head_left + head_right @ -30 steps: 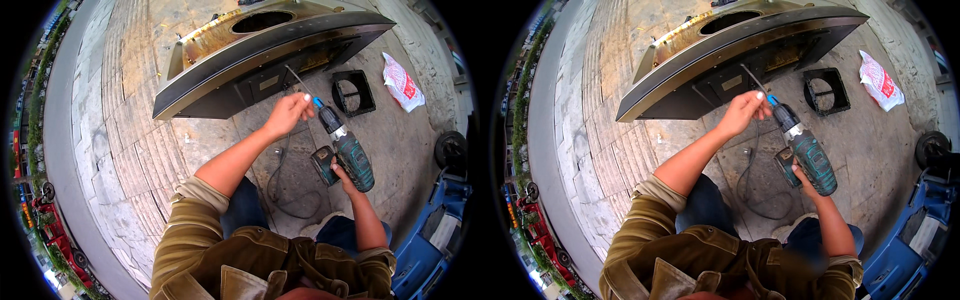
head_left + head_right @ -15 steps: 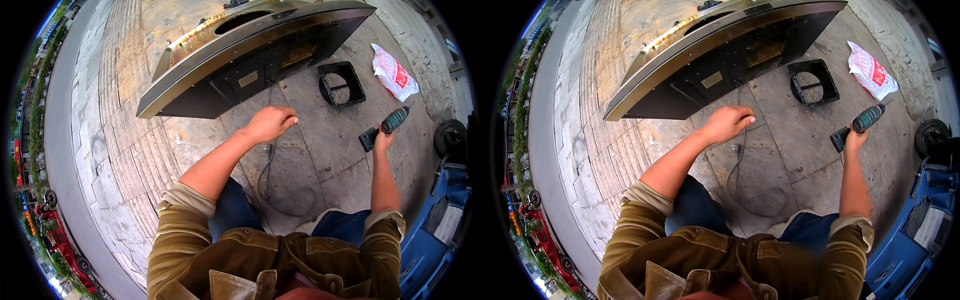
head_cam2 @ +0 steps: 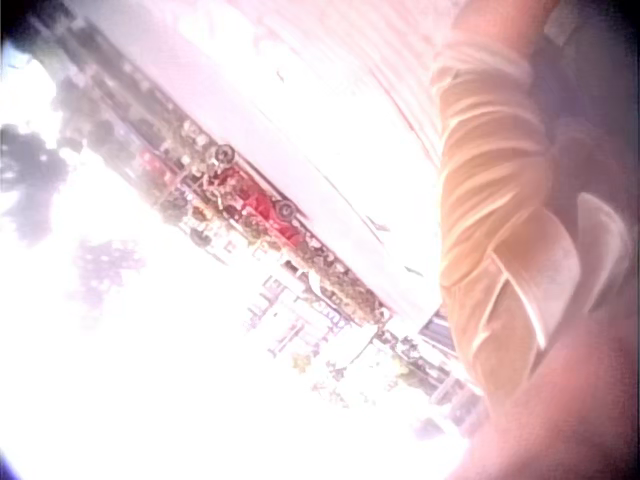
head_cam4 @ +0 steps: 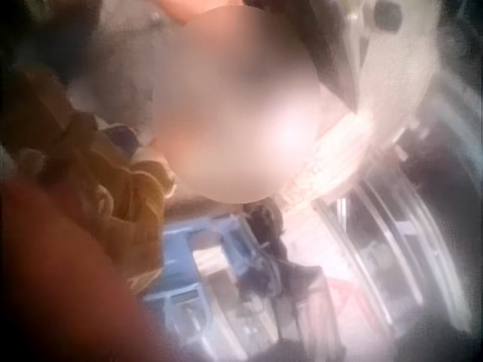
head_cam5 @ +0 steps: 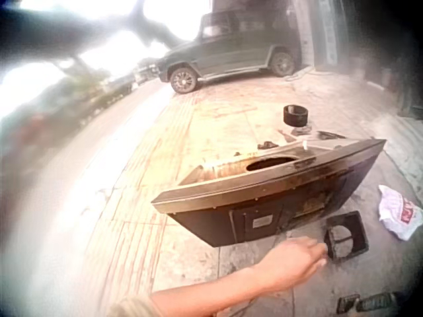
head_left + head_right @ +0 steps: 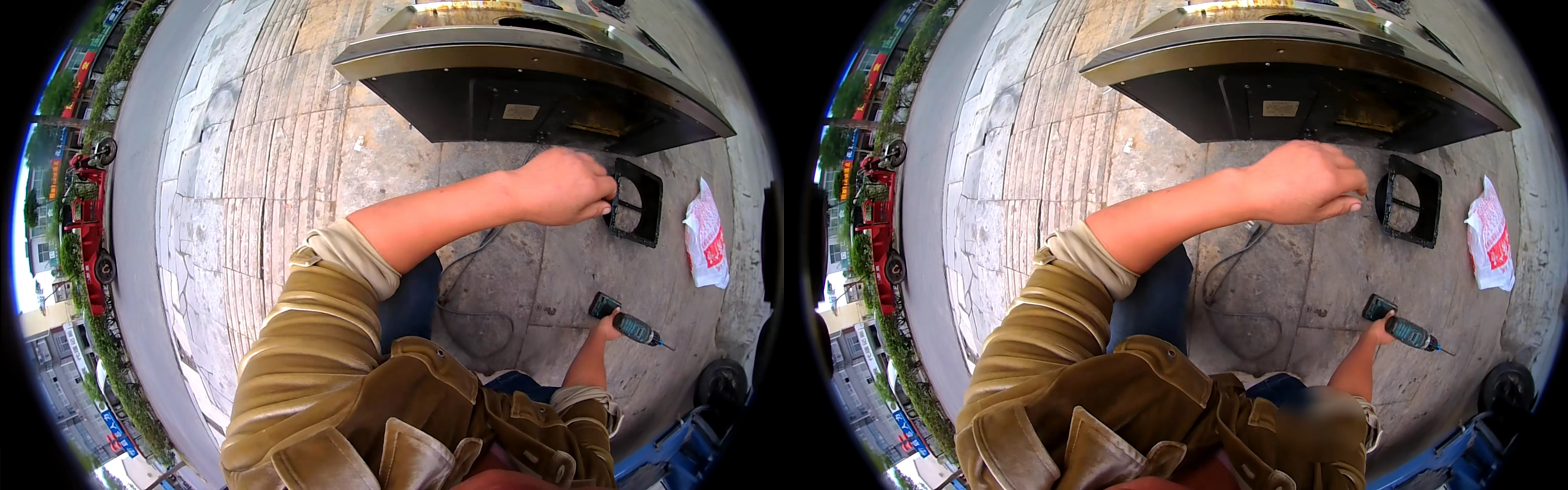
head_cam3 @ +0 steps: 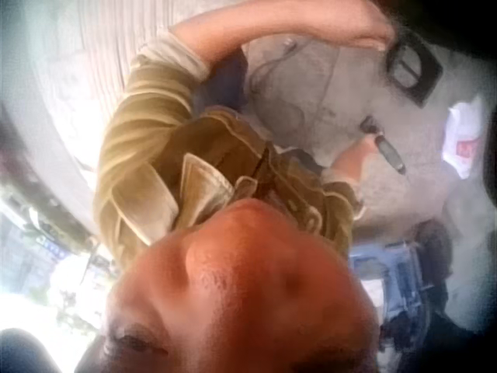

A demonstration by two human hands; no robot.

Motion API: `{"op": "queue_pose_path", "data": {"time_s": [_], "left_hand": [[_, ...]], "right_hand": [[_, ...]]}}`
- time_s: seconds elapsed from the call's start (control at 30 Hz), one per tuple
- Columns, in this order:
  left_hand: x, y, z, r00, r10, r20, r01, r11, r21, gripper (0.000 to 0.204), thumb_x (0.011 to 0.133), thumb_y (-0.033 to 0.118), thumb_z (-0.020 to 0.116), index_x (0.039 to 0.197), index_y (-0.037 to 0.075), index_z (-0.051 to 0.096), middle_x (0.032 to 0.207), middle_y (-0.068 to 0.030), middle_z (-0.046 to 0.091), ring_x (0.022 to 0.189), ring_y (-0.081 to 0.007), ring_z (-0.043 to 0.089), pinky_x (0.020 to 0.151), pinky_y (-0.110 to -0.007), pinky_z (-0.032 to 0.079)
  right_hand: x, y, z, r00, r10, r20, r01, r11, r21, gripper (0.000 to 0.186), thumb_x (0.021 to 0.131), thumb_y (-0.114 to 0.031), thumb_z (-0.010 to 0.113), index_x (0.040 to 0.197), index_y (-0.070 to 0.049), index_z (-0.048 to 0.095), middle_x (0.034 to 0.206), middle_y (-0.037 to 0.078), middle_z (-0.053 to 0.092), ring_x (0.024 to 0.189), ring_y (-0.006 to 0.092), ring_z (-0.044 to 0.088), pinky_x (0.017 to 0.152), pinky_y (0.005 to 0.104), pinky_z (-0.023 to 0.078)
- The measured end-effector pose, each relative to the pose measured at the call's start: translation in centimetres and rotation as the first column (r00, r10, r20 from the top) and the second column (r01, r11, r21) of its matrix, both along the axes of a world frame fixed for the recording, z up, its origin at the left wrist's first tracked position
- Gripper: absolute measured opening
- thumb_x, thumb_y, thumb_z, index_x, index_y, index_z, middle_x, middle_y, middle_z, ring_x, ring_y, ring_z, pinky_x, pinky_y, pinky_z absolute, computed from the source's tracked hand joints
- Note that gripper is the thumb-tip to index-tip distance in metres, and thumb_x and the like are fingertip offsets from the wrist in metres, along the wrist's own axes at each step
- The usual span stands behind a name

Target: The person kneels on the ground and uses a cordless drill to remove screws from the back panel of a large appliance. They then use a screwdriver to pry off a metal trim piece and remove a black plastic cover. Another person assists by holding the appliance steady.

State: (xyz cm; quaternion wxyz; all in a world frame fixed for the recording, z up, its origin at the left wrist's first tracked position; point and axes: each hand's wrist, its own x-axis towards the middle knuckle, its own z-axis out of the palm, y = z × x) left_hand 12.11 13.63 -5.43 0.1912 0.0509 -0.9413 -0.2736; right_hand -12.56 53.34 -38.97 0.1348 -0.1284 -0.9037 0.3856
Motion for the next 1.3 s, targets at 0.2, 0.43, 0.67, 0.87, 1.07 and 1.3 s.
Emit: {"op": "queue_pose_path", "data": {"time_s": [0.2,0.43,0.67,0.87,1.07,1.3], "left_hand": [[4.8,-7.7,4.7,0.923,0.353,-0.152,-0.384,0.821,-0.424,0.054,0.083,0.037,0.061,0.131,0.016,0.046,0.135,-0.0034,0.047,0.13,-0.0218,0.037,0.106,-0.052,0.024],[13.2,-19.3,3.7,0.82,0.564,0.099,-0.426,0.716,-0.553,0.062,0.091,0.049,0.043,0.144,0.021,0.028,0.151,-0.0057,0.021,0.14,-0.0266,0.017,0.11,-0.054,0.01],[13.1,-19.5,4.1,0.821,0.418,0.389,-0.25,0.876,-0.413,0.06,0.093,0.044,0.042,0.144,0.016,0.028,0.15,-0.0108,0.021,0.139,-0.0302,0.019,0.11,-0.054,0.014],[12.8,-19.3,4.2,0.845,0.381,0.375,-0.255,0.904,-0.343,0.06,0.091,0.041,0.049,0.14,0.012,0.032,0.148,-0.013,0.026,0.136,-0.0323,0.026,0.109,-0.048,0.022],[12.7,-19.4,3.7,0.877,0.387,0.285,-0.253,0.876,-0.41,0.062,0.09,0.041,0.05,0.141,0.012,0.031,0.147,-0.0139,0.028,0.135,-0.0316,0.027,0.109,-0.047,0.024],[13.5,-20.2,3.0,0.875,0.461,0.151,-0.393,0.856,-0.337,0.064,0.091,0.048,0.046,0.142,0.014,0.03,0.146,-0.0117,0.031,0.135,-0.0304,0.03,0.109,-0.048,0.023]], "right_hand": [[2.5,5.5,-0.3,0.767,0.034,0.64,0.03,0.996,-0.089,0.045,0.069,-0.019,0.078,0.101,0.005,0.058,0.095,0.012,0.064,0.078,0.0226,0.059,0.072,0.0346,0.046],[5.2,0.4,9.4,0.847,0.468,0.253,-0.496,0.867,0.054,0.047,0.071,-0.017,0.078,0.109,0.003,0.058,0.088,0.007,0.059,0.073,0.0165,0.053,0.07,0.0306,0.047],[0.5,-4.0,29.6,0.75,0.661,0.001,-0.648,0.735,0.201,0.042,0.08,-0.012,0.07,0.119,-0.003,0.054,0.11,0.008,0.054,0.076,0.0115,0.051,0.068,0.0237,0.045],[6.4,-12.5,39.0,0.698,0.714,-0.049,-0.712,0.7,0.055,0.039,0.081,-0.005,0.065,0.118,-0.001,0.054,0.114,0.008,0.054,0.082,0.012,0.054,0.07,0.0231,0.046],[10.6,-24.6,39.6,0.346,0.86,-0.374,-0.903,0.414,0.116,0.041,0.076,-0.002,0.065,0.115,-0.003,0.056,0.114,0.012,0.054,0.098,0.0226,0.058,0.08,0.0319,0.048],[15.7,-41.6,39.6,0.018,0.824,-0.567,-0.966,0.161,0.203,0.038,0.079,-0.022,0.065,0.113,-0.006,0.057,0.113,0.011,0.052,0.103,0.0301,0.054,0.085,0.0378,0.047]]}}
